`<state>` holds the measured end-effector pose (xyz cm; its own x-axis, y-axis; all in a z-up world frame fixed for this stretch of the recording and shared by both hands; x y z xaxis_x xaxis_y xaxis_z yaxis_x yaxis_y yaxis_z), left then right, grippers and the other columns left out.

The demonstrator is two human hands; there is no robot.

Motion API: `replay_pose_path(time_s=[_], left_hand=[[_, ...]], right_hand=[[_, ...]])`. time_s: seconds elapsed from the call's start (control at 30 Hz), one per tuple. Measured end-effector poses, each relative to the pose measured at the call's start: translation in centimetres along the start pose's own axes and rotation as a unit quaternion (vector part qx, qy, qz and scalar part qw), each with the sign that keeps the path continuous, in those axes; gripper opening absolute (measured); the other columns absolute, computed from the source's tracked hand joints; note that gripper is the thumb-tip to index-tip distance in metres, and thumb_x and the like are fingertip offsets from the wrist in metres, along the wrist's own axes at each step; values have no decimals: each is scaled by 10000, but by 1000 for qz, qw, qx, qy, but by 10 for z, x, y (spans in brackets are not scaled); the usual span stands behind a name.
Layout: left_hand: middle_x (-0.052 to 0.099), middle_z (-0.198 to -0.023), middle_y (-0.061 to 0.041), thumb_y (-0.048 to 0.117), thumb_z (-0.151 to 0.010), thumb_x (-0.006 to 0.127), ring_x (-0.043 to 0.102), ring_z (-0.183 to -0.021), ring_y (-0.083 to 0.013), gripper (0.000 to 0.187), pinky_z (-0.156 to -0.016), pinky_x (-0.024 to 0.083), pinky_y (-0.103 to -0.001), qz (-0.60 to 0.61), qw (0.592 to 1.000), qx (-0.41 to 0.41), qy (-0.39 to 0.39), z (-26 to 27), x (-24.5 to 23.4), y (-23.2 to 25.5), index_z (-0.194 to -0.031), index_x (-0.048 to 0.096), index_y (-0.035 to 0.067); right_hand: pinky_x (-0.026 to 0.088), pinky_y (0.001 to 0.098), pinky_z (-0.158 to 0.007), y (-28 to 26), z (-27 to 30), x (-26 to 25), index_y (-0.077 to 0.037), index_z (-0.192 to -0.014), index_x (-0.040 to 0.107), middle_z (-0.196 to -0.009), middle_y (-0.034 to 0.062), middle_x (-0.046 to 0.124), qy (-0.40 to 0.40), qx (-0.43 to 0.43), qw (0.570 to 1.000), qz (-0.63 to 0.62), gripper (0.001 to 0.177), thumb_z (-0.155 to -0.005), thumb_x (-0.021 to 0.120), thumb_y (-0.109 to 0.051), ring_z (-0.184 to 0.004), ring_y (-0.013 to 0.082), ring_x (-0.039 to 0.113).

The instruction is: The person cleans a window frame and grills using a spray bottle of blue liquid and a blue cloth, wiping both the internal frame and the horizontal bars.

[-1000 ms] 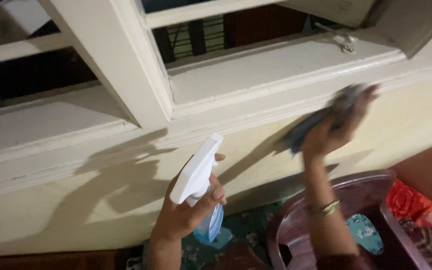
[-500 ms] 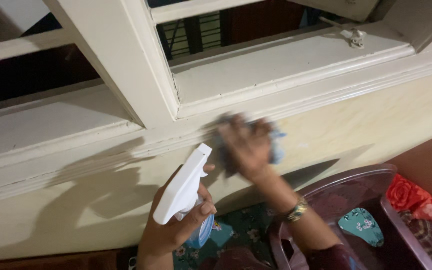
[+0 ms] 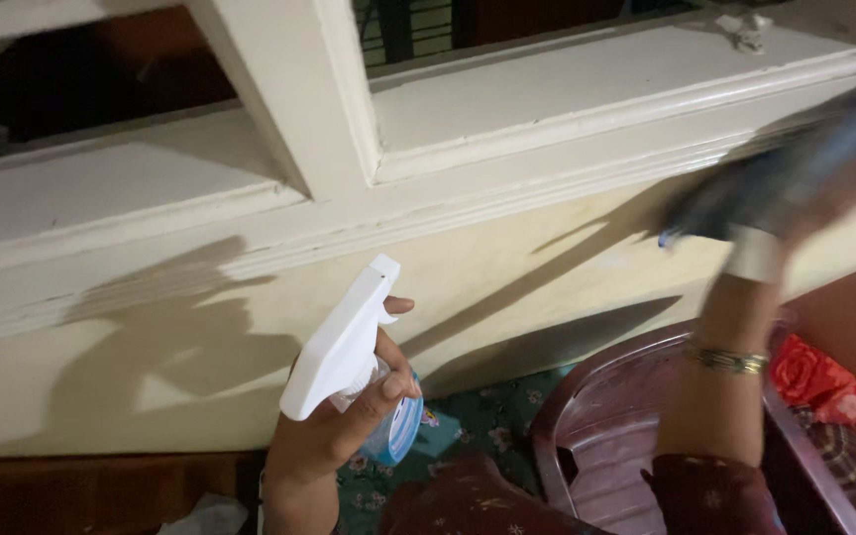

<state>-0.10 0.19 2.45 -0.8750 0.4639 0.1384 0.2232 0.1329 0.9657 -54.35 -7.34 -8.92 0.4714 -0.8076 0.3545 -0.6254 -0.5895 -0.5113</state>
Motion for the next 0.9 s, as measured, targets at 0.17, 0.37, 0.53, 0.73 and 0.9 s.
replay_pose_path(time_s=[0.17,0.37,0.53,0.73,0.9], left_hand=[[707,-852,-108,193,-924,736,663,-1019,-184,446,-854,567,-369,-45,996,78,-19,5,-16,11,-1269,634,-70],[733,-1006,-140,188,-970,728,681,-978,-165,338,-866,547,-353,-83,993,87,-18,21,-37,20,-1190,693,-66],[716,-1048,-120,220,-918,721,699,-836,-143,536,-772,581,-319,-36,999,39,2,37,-49,29,-1355,571,-52],[667,-941,-126,171,-935,744,686,-870,-168,588,-780,555,-324,1,999,43,-14,64,-56,32,-1427,526,-66],[709,-1034,-146,129,-967,732,690,-1037,-187,514,-1024,546,-361,-11,994,80,-78,72,-74,24,-1414,578,-73]], right_hand=[[126,441,-1350,-67,72,93,-161,-1698,86,-1754,82,55,-49,-25,992,113,577,-1244,372,-372,-1614,267,103],[29,460,-1340,-223,169,198,-112,-1714,3,-1744,111,5,-115,-62,978,162,729,-1167,372,-424,-1617,275,-14],[23,636,-1295,-293,216,228,79,-1609,28,-1646,362,-9,-290,-151,936,131,892,-1081,534,-430,-1572,521,-3],[139,597,-1310,-317,262,240,-60,-1635,218,-1686,272,160,-462,-195,860,93,851,-951,683,-262,-1596,442,151],[192,529,-1321,-216,224,177,-49,-1604,309,-1690,206,254,-467,-174,856,136,901,-838,780,-95,-1597,390,216]])
Point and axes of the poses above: each hand's wrist, its own z-axis away from the middle knuckle, its own x-axis out of the palm, y = z × x, the point moved 2 cm from there along -z, towards the middle knuckle
